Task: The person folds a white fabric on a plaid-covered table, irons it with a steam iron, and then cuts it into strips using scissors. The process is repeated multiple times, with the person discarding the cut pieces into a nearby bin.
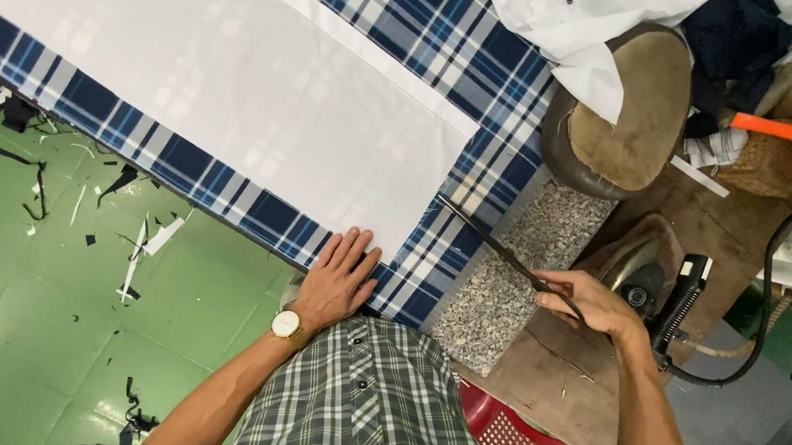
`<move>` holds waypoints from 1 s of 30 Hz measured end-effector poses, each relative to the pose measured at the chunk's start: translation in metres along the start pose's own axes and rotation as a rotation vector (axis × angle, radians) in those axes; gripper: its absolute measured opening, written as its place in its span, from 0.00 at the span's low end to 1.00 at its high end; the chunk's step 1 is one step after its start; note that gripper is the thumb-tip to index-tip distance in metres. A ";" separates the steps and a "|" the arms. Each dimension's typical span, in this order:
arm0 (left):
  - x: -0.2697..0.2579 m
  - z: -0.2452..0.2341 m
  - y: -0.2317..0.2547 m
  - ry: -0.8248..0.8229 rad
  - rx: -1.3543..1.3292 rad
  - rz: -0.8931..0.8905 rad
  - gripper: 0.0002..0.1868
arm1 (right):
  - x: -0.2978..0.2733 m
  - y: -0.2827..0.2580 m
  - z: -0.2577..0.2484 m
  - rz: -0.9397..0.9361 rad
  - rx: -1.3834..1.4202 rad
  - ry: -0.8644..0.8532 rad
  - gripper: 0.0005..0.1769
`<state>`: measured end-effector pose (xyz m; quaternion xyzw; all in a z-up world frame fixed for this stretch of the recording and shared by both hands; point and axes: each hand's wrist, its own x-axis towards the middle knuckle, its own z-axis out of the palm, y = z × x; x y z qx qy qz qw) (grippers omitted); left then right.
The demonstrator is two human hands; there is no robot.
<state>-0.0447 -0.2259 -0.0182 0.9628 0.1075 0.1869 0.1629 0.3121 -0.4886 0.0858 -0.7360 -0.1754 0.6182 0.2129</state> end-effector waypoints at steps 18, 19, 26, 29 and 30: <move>-0.004 0.004 -0.005 -0.013 -0.002 -0.031 0.27 | 0.023 -0.092 0.002 0.002 -0.438 -0.011 0.43; -0.003 0.003 -0.005 -0.008 -0.012 -0.028 0.27 | 0.023 -0.092 0.002 -0.007 -0.434 -0.009 0.41; -0.005 0.004 -0.006 0.003 -0.031 -0.057 0.27 | 0.032 -0.069 0.006 -0.055 -0.401 -0.053 0.38; -0.003 0.002 -0.007 0.029 -0.025 -0.032 0.27 | 0.029 -0.073 0.010 -0.064 -0.382 -0.047 0.38; -0.003 0.002 -0.007 0.032 -0.022 -0.031 0.27 | 0.031 -0.071 0.010 -0.080 -0.382 -0.042 0.38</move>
